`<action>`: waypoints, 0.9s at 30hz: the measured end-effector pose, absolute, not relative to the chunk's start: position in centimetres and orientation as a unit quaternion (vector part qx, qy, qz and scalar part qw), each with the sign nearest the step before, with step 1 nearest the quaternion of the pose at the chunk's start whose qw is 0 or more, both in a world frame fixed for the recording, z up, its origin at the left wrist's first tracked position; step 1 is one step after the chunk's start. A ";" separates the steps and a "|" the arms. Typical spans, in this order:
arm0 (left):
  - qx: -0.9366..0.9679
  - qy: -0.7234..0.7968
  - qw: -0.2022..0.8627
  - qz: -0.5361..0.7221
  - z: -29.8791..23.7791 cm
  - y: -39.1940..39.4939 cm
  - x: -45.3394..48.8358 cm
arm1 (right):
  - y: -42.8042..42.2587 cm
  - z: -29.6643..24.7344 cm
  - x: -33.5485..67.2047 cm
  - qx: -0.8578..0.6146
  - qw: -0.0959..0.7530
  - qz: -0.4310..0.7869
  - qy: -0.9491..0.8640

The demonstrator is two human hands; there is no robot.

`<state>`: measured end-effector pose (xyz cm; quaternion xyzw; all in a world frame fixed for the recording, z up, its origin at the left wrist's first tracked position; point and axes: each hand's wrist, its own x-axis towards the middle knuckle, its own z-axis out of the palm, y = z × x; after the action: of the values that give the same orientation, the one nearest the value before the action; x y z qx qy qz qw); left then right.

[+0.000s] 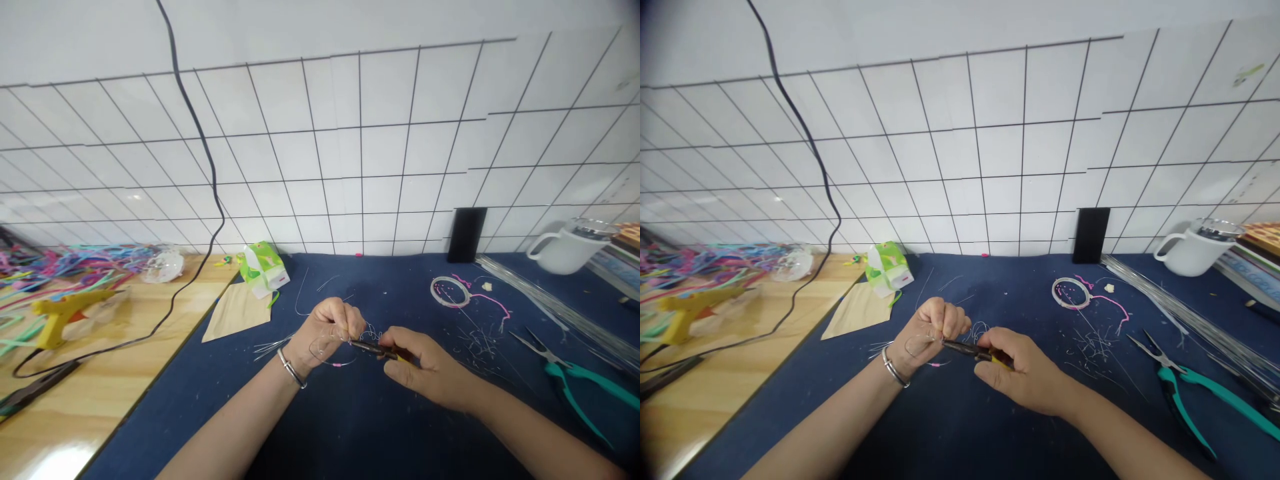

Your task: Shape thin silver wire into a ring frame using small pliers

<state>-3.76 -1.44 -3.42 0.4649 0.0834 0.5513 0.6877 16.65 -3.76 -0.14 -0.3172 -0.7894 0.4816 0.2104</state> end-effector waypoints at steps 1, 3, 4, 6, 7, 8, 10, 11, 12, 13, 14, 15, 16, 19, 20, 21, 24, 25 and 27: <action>0.466 0.081 0.689 0.550 -3.4 -1.4 -3.8 | -3.7 -0.2 16.6 -0.316 0.206 0.494 -0.783; 0.465 0.081 0.688 0.551 -3.4 -1.4 -3.8 | -3.7 -0.2 16.6 -0.317 0.203 0.509 -0.774; 0.464 0.081 0.688 0.552 -3.4 -1.4 -3.8 | -3.7 -0.3 16.5 -0.317 0.201 0.514 -0.772; 0.461 0.085 0.690 0.552 -3.4 -1.5 -3.7 | -3.7 -0.4 16.4 -0.314 0.198 0.520 -0.769; 0.458 0.086 0.692 0.552 -3.4 -1.5 -3.7 | -3.7 -0.4 16.4 -0.314 0.197 0.522 -0.768; 0.454 0.086 0.694 0.552 -3.5 -1.6 -3.6 | -3.8 -0.4 16.4 -0.314 0.196 0.521 -0.769; 0.444 0.085 0.701 0.551 -3.5 -1.7 -3.5 | -3.8 -0.5 16.3 -0.317 0.198 0.511 -0.774; 0.438 0.084 0.705 0.552 -3.5 -1.7 -3.4 | -3.8 -0.6 16.3 -0.318 0.200 0.504 -0.778; 0.431 0.082 0.709 0.552 -3.6 -1.8 -3.3 | -3.8 -0.6 16.3 -0.318 0.203 0.495 -0.783; 0.424 0.080 0.713 0.552 -3.6 -1.9 -3.2 | -3.8 -0.6 16.3 -0.317 0.207 0.486 -0.788; 0.417 0.078 0.718 0.552 -3.7 -2.0 -3.1 | -3.8 -0.7 16.3 -0.315 0.211 0.475 -0.794; 0.410 0.077 0.723 0.551 -3.8 -2.1 -2.9 | -3.8 -0.7 16.3 -0.312 0.216 0.465 -0.800; 0.402 0.075 0.729 0.549 -3.9 -2.1 -2.8 | -3.8 -0.7 16.3 -0.308 0.221 0.455 -0.806; 0.379 0.067 0.744 0.546 -4.2 -2.4 -2.4 | -3.8 -0.8 16.3 -0.294 0.230 0.437 -0.819; 0.371 0.064 0.748 0.546 -4.2 -2.5 -2.3 | -3.8 -0.8 16.3 -0.289 0.231 0.434 -0.821; 0.363 0.063 0.753 0.546 -4.3 -2.5 -2.1 | -3.8 -0.9 16.3 -0.286 0.233 0.432 -0.823; 0.341 0.075 0.761 0.547 -4.3 -2.7 -1.9 | -3.9 -1.3 16.2 -0.286 0.247 0.430 -0.820; 0.336 0.079 0.761 0.549 -4.3 -2.8 -1.9 | -4.0 -1.4 16.1 -0.287 0.254 0.430 -0.818; 0.333 0.083 0.758 0.554 -4.2 -2.9 -1.8 | -4.1 -1.8 15.9 -0.288 0.269 0.426 -0.814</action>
<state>-1.81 -2.87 -4.22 0.3332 0.0834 0.5542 0.7582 15.89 -4.14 -1.77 -0.2884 -0.8141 0.4264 0.2688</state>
